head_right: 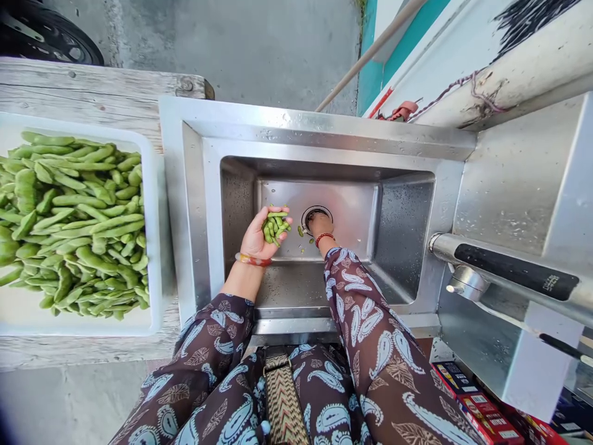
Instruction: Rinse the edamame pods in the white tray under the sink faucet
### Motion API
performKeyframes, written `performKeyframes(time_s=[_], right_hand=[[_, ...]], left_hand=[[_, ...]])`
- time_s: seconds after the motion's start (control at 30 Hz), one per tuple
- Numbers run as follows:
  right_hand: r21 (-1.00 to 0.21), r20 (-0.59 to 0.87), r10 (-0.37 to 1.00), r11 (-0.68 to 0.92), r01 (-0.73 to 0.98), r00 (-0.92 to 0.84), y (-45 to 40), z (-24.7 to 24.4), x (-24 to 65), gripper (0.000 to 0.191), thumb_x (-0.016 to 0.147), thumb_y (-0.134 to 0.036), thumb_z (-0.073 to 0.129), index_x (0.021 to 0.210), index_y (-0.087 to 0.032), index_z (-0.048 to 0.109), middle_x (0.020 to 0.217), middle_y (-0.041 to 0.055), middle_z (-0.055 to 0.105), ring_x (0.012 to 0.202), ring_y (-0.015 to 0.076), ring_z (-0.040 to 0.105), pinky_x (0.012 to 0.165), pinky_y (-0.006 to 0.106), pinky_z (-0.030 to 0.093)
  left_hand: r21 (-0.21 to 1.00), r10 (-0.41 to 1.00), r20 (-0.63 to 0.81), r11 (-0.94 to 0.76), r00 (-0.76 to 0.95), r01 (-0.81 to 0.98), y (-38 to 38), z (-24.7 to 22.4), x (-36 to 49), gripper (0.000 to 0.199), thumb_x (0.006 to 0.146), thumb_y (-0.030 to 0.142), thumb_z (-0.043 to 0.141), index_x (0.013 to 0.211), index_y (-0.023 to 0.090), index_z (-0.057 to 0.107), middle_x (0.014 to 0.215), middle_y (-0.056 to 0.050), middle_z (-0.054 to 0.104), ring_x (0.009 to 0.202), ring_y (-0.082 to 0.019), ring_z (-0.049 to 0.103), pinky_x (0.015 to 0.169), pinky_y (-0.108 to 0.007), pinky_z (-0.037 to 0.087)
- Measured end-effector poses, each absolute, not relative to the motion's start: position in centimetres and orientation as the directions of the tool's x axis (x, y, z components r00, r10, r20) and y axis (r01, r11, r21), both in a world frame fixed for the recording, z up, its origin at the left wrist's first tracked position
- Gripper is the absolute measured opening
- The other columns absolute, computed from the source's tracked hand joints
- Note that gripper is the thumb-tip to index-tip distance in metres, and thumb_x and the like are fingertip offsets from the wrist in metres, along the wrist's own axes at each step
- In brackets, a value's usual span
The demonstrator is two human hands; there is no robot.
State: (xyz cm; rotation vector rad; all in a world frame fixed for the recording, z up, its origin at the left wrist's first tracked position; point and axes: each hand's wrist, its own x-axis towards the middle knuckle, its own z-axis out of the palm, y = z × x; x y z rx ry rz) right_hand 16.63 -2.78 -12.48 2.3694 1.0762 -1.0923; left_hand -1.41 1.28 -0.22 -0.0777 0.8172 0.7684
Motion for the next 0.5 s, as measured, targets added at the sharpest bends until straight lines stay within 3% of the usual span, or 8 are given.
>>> performKeyframes(time_s=[0.13,0.33,0.5], right_hand=[[0.073,-0.763,0.458,-0.639,0.766,0.455,-2.3,-12.7,16.6,0.03,0.093,-0.027,0.052,0.109,-0.013,0.073,0.116,0.0191,0.071,0.105,0.026,0.068,0.084,0.03,0.052],[0.073,-0.805,0.471,-0.525,0.848,0.361,-2.2,-12.3,17.7,0.028,0.091,-0.028,0.057,0.113,-0.019,0.072,0.119,0.0132,0.071,0.103,0.0234,0.069,0.081,0.027,0.052],[0.079,-0.823,0.487,-0.412,0.908,0.292,-1.8,-12.9,17.4,0.032,0.092,-0.027,0.055,0.115,-0.01,0.071,0.117,0.0219,0.07,0.104,0.0264,0.067,0.083,0.031,0.051]], left_hand=[[0.228,0.599,-0.676,0.724,0.429,-0.651,1.2,-0.2,-1.4,0.024,0.088,0.038,0.064,0.08,0.016,0.063,0.094,-0.007,0.072,0.073,-0.015,0.071,0.041,-0.016,0.042],[0.229,0.603,-0.67,0.723,0.433,-0.651,1.3,-0.3,-1.4,0.022,0.09,0.036,0.062,0.083,0.015,0.065,0.094,-0.008,0.072,0.072,-0.015,0.07,0.04,-0.017,0.043],[0.232,0.593,-0.682,0.73,0.427,-0.643,1.2,-0.4,-1.5,0.022,0.089,0.036,0.063,0.082,0.015,0.064,0.094,-0.007,0.072,0.072,-0.015,0.07,0.041,-0.017,0.042]])
